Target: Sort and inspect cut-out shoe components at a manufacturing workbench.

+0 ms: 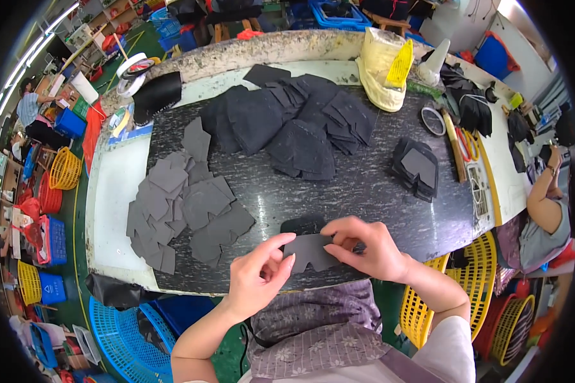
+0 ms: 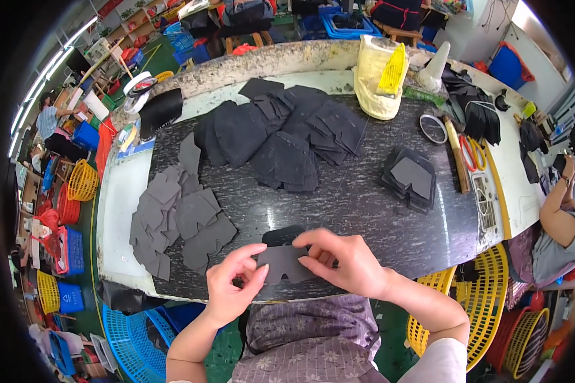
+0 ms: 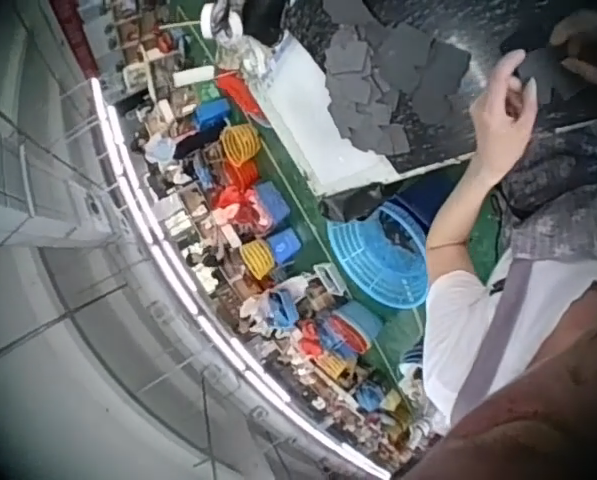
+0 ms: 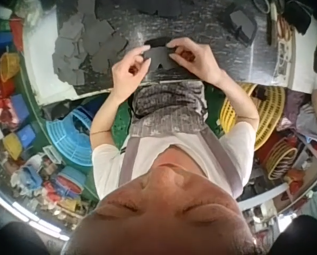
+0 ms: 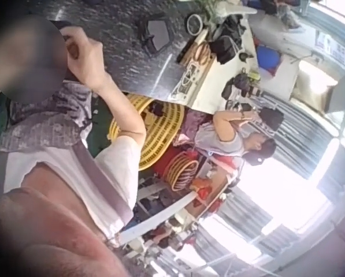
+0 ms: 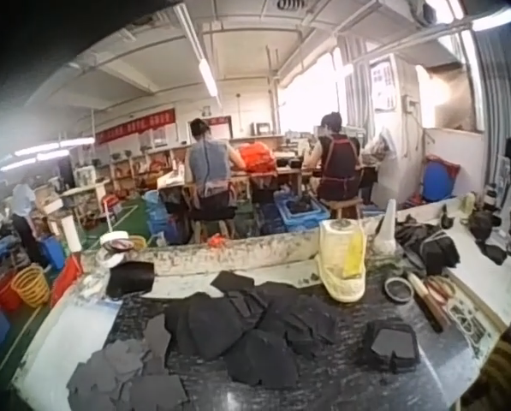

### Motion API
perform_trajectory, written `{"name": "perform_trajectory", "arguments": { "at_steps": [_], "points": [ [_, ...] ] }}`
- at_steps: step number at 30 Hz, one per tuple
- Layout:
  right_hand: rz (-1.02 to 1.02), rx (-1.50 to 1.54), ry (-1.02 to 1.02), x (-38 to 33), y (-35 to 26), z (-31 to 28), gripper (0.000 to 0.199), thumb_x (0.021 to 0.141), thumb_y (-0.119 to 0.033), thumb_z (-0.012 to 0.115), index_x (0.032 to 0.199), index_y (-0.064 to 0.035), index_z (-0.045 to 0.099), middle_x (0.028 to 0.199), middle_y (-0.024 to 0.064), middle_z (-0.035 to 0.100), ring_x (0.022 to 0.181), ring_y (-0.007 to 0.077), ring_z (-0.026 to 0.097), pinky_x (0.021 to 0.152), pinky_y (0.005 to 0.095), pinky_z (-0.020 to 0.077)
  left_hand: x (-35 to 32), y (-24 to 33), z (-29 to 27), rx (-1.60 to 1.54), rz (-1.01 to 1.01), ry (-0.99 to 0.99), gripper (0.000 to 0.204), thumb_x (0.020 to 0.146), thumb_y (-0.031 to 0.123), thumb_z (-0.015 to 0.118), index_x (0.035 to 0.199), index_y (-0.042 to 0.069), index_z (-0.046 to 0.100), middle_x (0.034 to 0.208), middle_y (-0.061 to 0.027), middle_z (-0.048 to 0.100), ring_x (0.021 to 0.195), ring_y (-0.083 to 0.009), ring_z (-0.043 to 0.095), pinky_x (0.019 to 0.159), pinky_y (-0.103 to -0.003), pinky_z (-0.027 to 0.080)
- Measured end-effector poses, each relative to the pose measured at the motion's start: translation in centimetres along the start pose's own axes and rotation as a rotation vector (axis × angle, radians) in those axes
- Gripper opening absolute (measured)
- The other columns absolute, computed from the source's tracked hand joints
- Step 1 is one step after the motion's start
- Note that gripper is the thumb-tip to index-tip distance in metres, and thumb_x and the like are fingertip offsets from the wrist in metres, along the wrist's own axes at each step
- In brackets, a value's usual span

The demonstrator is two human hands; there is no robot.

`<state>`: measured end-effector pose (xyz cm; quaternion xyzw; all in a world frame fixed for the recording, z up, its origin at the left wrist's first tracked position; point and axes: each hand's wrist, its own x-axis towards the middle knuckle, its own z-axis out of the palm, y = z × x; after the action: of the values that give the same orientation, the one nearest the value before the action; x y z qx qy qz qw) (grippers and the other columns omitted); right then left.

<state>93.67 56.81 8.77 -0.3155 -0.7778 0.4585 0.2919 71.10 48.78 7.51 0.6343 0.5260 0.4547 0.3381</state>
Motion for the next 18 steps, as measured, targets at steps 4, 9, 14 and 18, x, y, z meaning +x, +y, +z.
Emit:
{"name": "perform_trajectory", "arguments": {
  "at_steps": [4,9,14,18],
  "points": [
    [-0.187,-0.318,0.035,0.0,2.1,0.7,0.014,0.085,-0.007,0.069,0.099,-0.0064,0.065,0.08,0.0078,0.067,0.065,0.0266,0.066,0.054,0.0345,0.0536,-0.3,-1.5,1.5,0.215,-0.029,-0.015,0.044,0.085,0.002,0.071,0.127,0.009,0.059,0.065,-0.0015,0.054,0.05,-0.0097,0.056,0.048,-0.026,0.047],
    [-0.218,-0.385,0.055,0.2,2.3,1.2,0.009,0.086,-0.008,0.067,0.094,-0.0066,0.064,0.078,0.0061,0.062,0.063,0.0248,0.064,0.053,0.0339,0.0521,-0.2,-1.3,2.0,0.246,-0.024,-0.009,0.04,0.085,0.0,0.07,0.123,0.008,0.061,0.065,-0.001,0.052,0.049,-0.0088,0.053,0.047,-0.027,0.046],
    [-0.299,-0.72,0.062,1.3,2.1,-0.2,0.015,0.079,-0.011,0.074,0.092,-0.0089,0.067,0.076,0.0037,0.058,0.059,0.0215,0.062,0.051,0.0316,0.0503,0.0,-1.9,1.9,0.406,0.142,-0.028,0.03,0.083,-0.002,0.07,0.112,0.006,0.065,0.067,-0.0023,0.055,0.049,-0.0106,0.055,0.046,-0.027,0.046],
    [-0.314,-0.645,0.044,3.5,0.9,-0.1,0.03,0.077,-0.017,0.076,0.103,-0.0086,0.064,0.1,0.0076,0.058,0.089,0.0262,0.059,0.077,0.0384,0.0493,0.1,-1.3,2.2,0.529,0.161,-0.039,0.026,0.08,0.004,0.072,0.104,0.007,0.063,0.073,-0.0081,0.061,0.054,-0.0261,0.062,0.049,-0.037,0.051]
  ]
}}
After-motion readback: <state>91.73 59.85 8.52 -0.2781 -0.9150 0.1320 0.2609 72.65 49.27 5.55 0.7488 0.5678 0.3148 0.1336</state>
